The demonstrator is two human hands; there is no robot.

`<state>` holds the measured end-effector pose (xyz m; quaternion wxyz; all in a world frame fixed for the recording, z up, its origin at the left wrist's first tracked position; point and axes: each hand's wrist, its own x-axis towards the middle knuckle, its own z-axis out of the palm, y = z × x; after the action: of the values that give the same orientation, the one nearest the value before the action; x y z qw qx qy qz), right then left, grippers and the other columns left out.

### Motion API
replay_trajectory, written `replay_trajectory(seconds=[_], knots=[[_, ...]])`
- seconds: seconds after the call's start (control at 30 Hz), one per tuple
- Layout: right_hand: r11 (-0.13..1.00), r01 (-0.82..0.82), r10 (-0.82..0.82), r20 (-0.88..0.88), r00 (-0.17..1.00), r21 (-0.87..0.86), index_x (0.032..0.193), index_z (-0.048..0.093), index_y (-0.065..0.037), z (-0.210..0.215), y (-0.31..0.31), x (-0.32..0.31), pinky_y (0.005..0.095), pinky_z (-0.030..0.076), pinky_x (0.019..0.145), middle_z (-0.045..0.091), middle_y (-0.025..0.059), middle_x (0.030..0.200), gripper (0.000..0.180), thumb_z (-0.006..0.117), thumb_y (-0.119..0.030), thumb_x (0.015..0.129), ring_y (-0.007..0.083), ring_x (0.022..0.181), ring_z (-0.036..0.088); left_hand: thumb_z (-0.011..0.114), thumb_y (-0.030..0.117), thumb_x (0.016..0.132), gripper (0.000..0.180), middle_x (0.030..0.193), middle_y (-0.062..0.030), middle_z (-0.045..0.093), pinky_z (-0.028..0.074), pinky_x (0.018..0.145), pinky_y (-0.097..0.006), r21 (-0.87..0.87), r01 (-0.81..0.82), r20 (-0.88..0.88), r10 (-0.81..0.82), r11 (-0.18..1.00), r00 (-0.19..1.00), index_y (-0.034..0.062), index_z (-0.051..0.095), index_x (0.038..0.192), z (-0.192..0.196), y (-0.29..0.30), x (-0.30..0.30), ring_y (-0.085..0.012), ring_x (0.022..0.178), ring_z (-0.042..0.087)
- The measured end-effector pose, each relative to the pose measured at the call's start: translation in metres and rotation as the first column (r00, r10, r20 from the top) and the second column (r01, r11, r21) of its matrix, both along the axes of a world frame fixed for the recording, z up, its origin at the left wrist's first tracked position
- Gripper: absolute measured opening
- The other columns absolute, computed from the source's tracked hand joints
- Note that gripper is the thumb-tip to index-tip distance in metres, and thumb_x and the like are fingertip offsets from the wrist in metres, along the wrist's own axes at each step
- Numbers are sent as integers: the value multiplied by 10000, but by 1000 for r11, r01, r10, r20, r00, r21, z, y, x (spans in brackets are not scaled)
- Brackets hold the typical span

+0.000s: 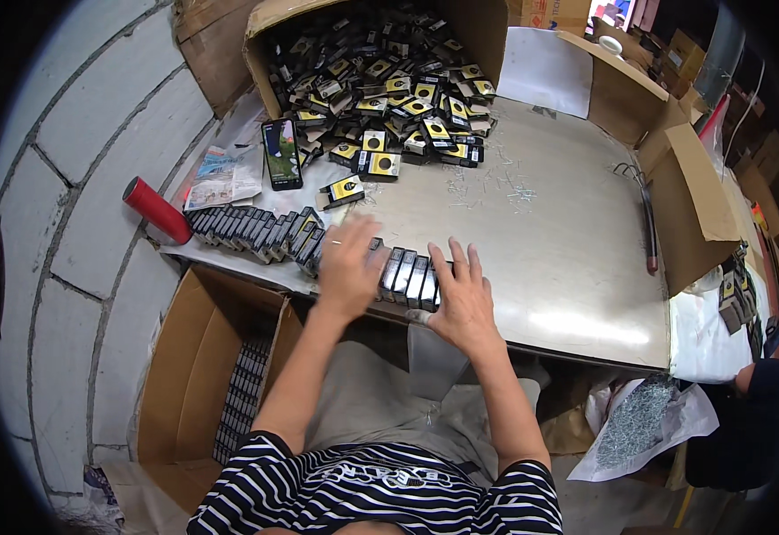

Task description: Packing small boxed items into larger shipping boxes.

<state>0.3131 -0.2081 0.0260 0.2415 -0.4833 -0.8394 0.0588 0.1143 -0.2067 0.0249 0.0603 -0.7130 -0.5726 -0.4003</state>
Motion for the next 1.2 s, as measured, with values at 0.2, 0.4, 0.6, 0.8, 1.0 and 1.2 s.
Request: replay_trajectory(seconds=[0.2,0.4,0.6,0.8,1.0,1.2], knots=[[998,-13,17,62,998,-62,1380,369,-160,19,0,-15,461,509,869,421,132,1372,854,709,-92,600,416,1283,362,551,383,881,448,1200,-184,573,327,996,-461,121,-285,-227,306,951,925,-1,591,1110,3,25,-86,-358,1193,471],[975,59,-27,149,988,-216,1403,345,-161,3,6,-40,467,513,884,439,128,1359,872,703,-127,608,393,1277,380,547,331,887,407,1142,-168,579,362,964,-444,-484,-363,-156,330,796,931,-2,589,1118,1,32,-90,-356,1130,491],[998,59,-59,111,992,6,1362,392,-140,12,-5,-28,451,503,886,479,131,1303,767,729,-183,674,386,1221,428,574,252,876,347,1045,-179,562,398,906,-457,265,-423,-46,449,867,892,-29,581,1079,-16,18,-105,-351,1033,506],[910,326,-391,-269,880,-255,1246,476,-38,12,-13,21,447,470,824,612,208,1104,486,624,-286,855,391,1041,570,581,251,871,343,1099,-200,541,413,895,-455,-26,-602,-37,601,798,798,-61,575,1014,-20,-21,-113,-349,1043,504],[860,261,-298,-17,954,-440,1119,495,58,-13,1,20,491,457,800,628,299,903,388,484,-217,846,449,886,597,585,284,872,359,1097,-245,571,449,872,-443,-249,-596,-304,523,763,796,-67,583,948,-4,-12,-110,-378,1044,536],[845,247,-253,52,966,-473,1037,504,94,-3,17,4,497,462,795,624,315,894,390,483,-251,856,455,889,599,564,384,881,439,971,-243,639,471,794,-484,-487,-531,-259,467,693,846,-52,595,927,4,15,-129,-413,903,614]])
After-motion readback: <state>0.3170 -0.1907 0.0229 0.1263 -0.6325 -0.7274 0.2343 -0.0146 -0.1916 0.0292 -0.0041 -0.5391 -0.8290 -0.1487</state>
